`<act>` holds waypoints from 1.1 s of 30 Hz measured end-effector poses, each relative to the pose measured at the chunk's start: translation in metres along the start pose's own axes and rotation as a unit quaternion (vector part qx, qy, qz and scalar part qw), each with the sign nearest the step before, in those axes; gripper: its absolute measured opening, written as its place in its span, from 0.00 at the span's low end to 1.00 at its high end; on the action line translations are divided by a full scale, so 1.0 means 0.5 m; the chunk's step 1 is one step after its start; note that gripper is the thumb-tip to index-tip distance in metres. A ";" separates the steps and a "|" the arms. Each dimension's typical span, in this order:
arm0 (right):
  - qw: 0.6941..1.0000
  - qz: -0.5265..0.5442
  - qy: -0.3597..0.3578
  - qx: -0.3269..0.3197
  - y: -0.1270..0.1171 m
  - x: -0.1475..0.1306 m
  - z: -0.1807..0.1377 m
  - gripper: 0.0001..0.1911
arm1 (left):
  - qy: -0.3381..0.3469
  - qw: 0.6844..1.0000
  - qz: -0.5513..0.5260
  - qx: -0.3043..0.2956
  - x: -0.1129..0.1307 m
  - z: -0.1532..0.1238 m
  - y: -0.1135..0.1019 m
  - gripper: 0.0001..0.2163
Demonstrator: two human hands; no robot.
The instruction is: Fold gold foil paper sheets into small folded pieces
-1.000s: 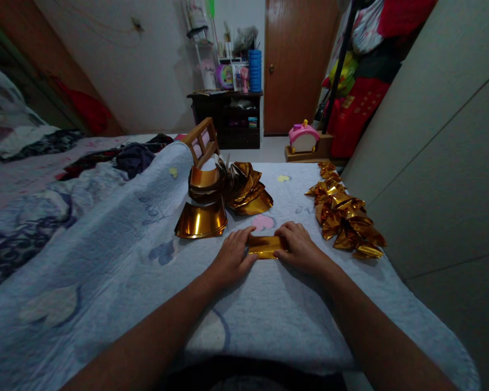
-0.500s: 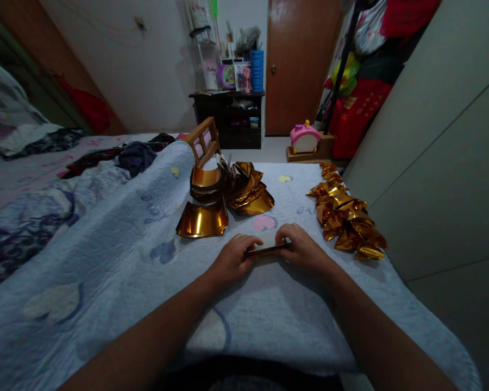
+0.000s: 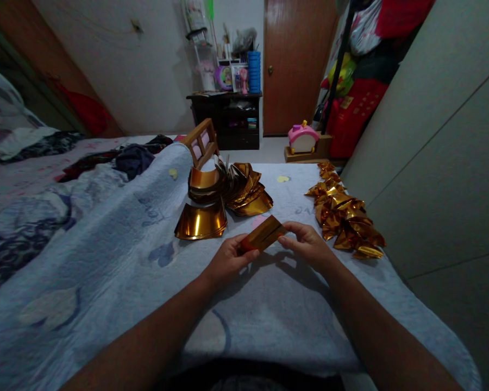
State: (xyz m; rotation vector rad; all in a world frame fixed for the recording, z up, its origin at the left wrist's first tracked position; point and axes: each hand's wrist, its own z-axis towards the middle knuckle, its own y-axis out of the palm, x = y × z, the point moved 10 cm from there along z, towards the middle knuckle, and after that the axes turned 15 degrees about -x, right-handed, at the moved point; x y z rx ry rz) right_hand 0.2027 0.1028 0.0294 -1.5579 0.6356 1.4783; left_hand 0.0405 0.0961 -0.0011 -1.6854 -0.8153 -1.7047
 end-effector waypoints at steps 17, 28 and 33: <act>0.986 0.120 0.085 -0.076 0.056 0.041 0.002 0.14 | -0.037 0.974 -0.190 -0.117 -0.008 0.013 0.039 0.29; 0.983 0.171 0.055 -0.030 0.051 0.038 0.010 0.18 | -0.071 0.987 -0.123 -0.080 -0.015 0.019 0.027 0.20; 0.964 0.262 0.052 -0.011 0.048 0.050 0.007 0.24 | -0.046 0.991 -0.129 -0.012 -0.012 0.015 0.005 0.20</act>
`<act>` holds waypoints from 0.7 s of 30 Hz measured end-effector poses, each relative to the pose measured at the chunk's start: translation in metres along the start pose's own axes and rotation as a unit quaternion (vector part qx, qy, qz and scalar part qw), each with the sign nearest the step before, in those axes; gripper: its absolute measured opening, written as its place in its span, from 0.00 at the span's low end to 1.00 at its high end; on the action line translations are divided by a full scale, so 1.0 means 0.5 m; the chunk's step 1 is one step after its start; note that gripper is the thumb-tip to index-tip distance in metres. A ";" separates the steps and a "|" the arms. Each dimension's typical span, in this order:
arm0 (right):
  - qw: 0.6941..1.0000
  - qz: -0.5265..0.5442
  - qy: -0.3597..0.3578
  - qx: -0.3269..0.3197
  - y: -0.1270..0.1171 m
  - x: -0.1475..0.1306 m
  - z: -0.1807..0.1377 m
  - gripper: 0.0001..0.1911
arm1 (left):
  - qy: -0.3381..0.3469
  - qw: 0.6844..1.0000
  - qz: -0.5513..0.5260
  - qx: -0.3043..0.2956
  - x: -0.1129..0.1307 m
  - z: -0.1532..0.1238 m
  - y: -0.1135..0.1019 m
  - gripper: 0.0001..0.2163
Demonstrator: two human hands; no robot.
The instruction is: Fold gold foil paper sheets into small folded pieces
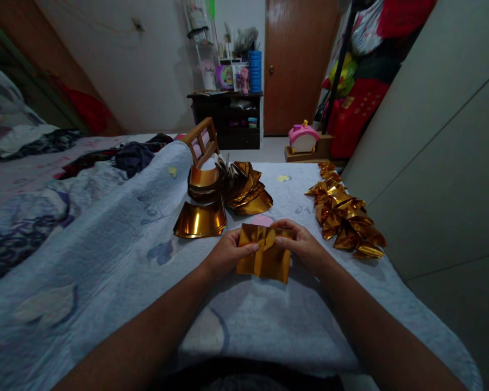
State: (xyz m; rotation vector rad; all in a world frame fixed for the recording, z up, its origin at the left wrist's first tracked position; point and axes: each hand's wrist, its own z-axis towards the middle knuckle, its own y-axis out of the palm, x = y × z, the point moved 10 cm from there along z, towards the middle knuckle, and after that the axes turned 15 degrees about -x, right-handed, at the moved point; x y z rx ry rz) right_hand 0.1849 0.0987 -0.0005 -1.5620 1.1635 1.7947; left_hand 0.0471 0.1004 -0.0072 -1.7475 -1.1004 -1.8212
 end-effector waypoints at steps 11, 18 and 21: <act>0.997 -0.052 -0.013 -0.063 0.037 0.015 0.012 0.21 | 0.108 0.988 -0.062 0.093 0.021 -0.004 -0.027 0.20; 0.972 -0.231 -0.043 -0.022 0.028 -0.006 0.006 0.08 | 0.123 0.986 0.004 0.111 0.030 -0.008 -0.038 0.14; 0.928 -0.359 -0.092 0.031 0.021 -0.047 -0.006 0.09 | 0.113 0.986 0.070 0.101 0.038 -0.011 -0.031 0.12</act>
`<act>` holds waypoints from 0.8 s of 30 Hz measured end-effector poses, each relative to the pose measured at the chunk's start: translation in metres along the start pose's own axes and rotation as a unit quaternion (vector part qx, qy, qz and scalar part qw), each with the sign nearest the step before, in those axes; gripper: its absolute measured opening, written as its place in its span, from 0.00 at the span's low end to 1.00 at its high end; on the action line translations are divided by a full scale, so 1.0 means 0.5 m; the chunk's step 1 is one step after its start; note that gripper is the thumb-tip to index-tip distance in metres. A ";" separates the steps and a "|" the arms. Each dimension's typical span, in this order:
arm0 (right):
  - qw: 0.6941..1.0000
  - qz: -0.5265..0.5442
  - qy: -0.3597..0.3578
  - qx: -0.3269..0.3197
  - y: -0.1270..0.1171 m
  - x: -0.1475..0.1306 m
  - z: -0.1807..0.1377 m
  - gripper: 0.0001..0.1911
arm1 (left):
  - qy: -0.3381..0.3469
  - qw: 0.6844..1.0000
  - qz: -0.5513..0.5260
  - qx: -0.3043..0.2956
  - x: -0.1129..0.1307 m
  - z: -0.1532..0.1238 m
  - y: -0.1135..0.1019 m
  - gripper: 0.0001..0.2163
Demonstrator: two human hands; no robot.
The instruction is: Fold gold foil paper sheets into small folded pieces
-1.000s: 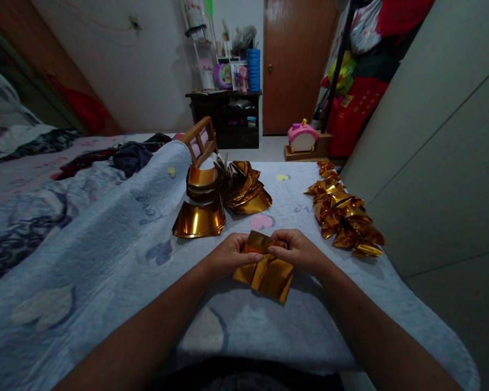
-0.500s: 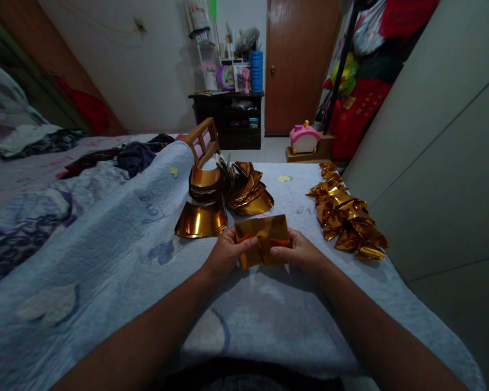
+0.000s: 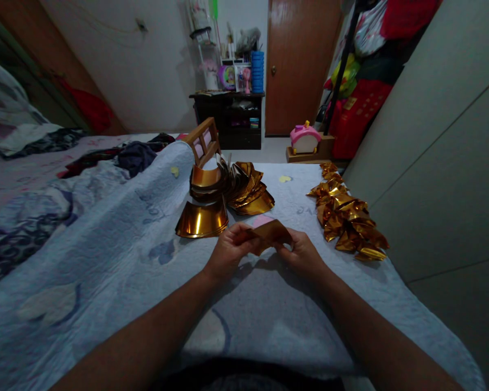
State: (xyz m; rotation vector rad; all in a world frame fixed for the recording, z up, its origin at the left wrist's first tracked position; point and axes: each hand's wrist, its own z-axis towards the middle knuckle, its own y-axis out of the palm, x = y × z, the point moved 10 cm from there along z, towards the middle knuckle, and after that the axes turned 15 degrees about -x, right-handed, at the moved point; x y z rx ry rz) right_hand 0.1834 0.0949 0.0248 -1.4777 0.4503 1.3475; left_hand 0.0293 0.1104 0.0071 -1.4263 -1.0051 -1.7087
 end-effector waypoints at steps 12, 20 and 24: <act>0.922 -0.362 -0.119 0.069 -0.018 -0.081 -0.021 0.09 | 0.219 0.823 0.522 0.039 0.138 -0.051 0.042 0.07; 0.947 -0.301 -0.106 0.026 -0.012 -0.055 -0.019 0.17 | 0.237 0.806 0.542 -0.014 0.120 -0.048 0.060 0.08; 0.961 -0.263 -0.086 -0.018 -0.010 -0.045 -0.016 0.19 | 0.226 0.785 0.577 -0.013 0.107 -0.051 0.068 0.08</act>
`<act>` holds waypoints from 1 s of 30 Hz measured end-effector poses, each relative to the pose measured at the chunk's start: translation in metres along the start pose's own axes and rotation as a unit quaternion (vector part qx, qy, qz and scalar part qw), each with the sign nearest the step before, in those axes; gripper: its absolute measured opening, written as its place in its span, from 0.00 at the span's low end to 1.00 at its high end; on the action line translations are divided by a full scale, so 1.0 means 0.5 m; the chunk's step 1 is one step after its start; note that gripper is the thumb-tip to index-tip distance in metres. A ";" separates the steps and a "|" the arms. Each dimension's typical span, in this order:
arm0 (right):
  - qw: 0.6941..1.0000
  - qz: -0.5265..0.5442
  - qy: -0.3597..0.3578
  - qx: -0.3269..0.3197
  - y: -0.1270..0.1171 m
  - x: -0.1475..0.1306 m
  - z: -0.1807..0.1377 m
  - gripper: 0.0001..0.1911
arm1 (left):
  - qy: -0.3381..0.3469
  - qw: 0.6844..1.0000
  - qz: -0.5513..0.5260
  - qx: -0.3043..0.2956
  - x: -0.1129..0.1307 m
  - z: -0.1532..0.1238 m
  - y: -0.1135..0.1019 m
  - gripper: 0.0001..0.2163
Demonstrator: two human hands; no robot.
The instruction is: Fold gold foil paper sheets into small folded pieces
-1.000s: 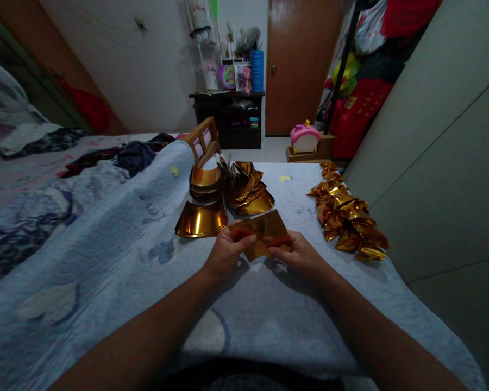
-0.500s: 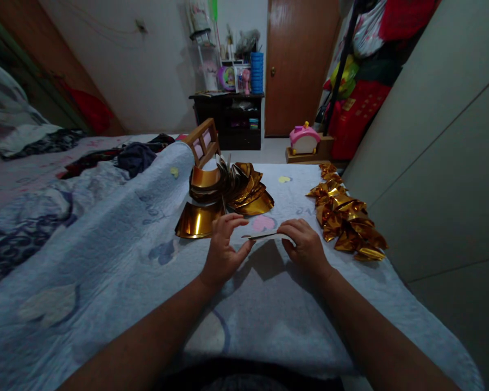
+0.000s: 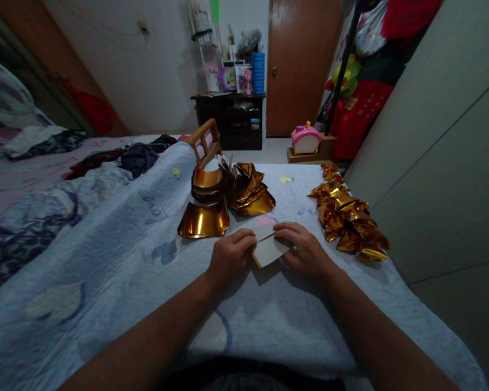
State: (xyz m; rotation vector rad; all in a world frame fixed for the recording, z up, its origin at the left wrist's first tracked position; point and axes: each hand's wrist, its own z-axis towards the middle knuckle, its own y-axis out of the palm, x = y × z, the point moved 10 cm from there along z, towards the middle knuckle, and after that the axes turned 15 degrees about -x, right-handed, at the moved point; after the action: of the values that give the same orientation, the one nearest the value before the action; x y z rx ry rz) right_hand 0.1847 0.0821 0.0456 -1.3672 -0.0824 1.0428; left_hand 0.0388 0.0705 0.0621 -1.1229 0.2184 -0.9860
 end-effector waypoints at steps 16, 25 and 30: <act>0.993 0.071 0.046 -0.085 -0.005 0.020 0.000 0.08 | 0.014 0.967 0.114 -0.226 0.004 -0.009 0.094 0.06; 0.984 0.032 0.087 -0.152 0.053 0.029 0.010 0.09 | 0.033 0.976 0.001 -0.217 -0.002 -0.015 0.092 0.07; 0.983 0.021 0.099 -0.150 0.054 0.038 0.007 0.10 | 0.030 0.973 -0.038 -0.227 -0.011 -0.019 0.087 0.10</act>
State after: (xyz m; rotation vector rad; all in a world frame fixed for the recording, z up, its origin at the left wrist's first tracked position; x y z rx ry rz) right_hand 0.1787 0.0931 0.0147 -1.7472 -0.0642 0.9503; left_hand 0.0537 0.0718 0.0198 -1.5279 0.4690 -1.0684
